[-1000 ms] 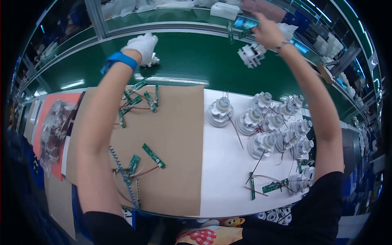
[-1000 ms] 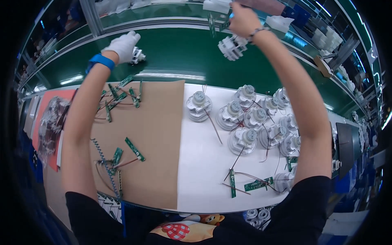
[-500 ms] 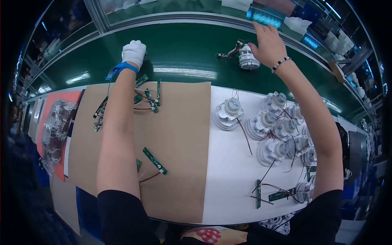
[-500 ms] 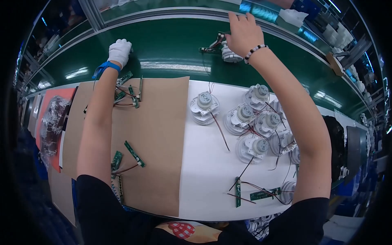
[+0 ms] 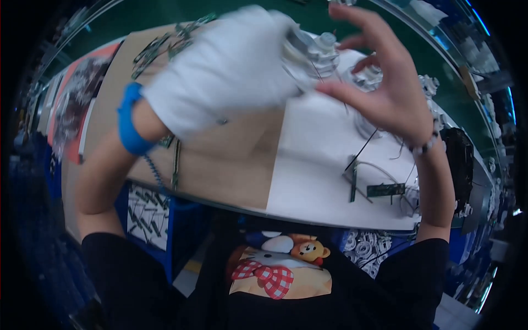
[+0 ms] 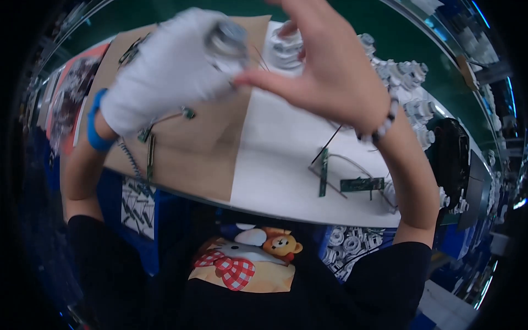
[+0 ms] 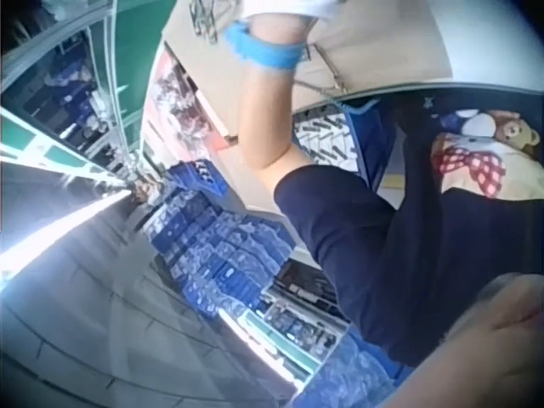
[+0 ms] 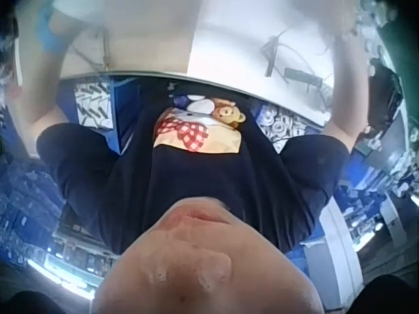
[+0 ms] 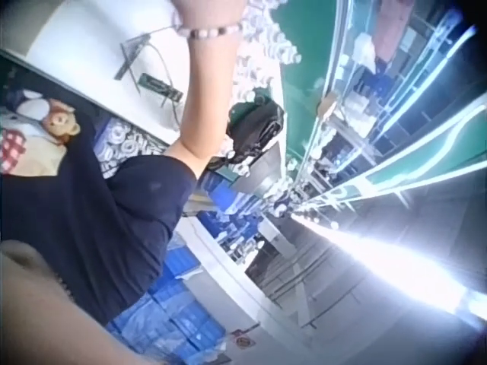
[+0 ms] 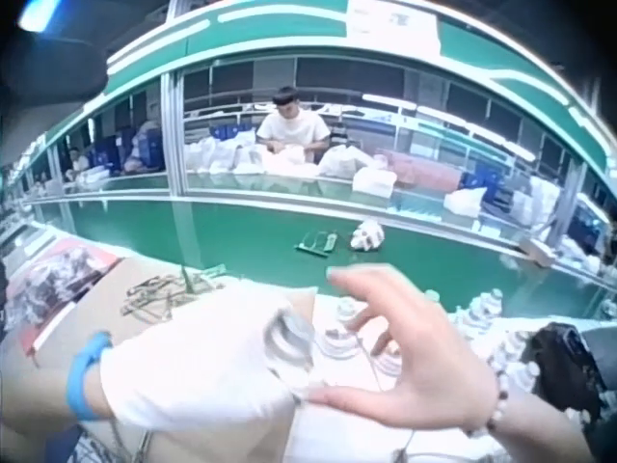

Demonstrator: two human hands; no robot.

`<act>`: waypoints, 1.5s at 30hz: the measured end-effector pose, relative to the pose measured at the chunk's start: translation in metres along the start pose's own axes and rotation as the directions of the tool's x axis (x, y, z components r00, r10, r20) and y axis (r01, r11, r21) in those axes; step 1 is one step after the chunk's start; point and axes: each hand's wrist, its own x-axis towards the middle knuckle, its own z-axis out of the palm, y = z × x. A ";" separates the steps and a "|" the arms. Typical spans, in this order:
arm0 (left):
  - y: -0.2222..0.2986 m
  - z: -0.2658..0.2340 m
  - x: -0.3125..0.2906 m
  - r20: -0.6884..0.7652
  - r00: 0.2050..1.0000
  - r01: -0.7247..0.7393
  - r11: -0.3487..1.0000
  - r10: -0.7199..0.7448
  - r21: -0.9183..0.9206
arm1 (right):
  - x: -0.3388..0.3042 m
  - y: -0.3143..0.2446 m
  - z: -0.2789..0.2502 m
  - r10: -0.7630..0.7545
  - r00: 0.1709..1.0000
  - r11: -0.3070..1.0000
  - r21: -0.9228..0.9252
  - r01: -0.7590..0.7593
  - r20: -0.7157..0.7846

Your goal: The person assembles electrical components by hand, connecting wires to circuit boards and housing units.

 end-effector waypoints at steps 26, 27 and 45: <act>-0.049 -0.036 -0.211 0.283 0.873 0.280 0.883 -0.398 0.377 | -0.143 -0.110 0.057 0.401 0.915 0.873 0.319 -0.369 -0.037; -0.052 -0.037 -0.211 0.285 0.872 0.280 0.884 -0.397 0.374 | -0.141 -0.110 0.058 0.403 0.914 0.872 0.318 -0.372 -0.035; 0.069 -0.030 -0.133 0.116 0.822 0.476 0.562 -0.557 -0.677 | -0.112 -0.132 0.086 0.331 0.932 0.733 0.661 -0.157 -0.146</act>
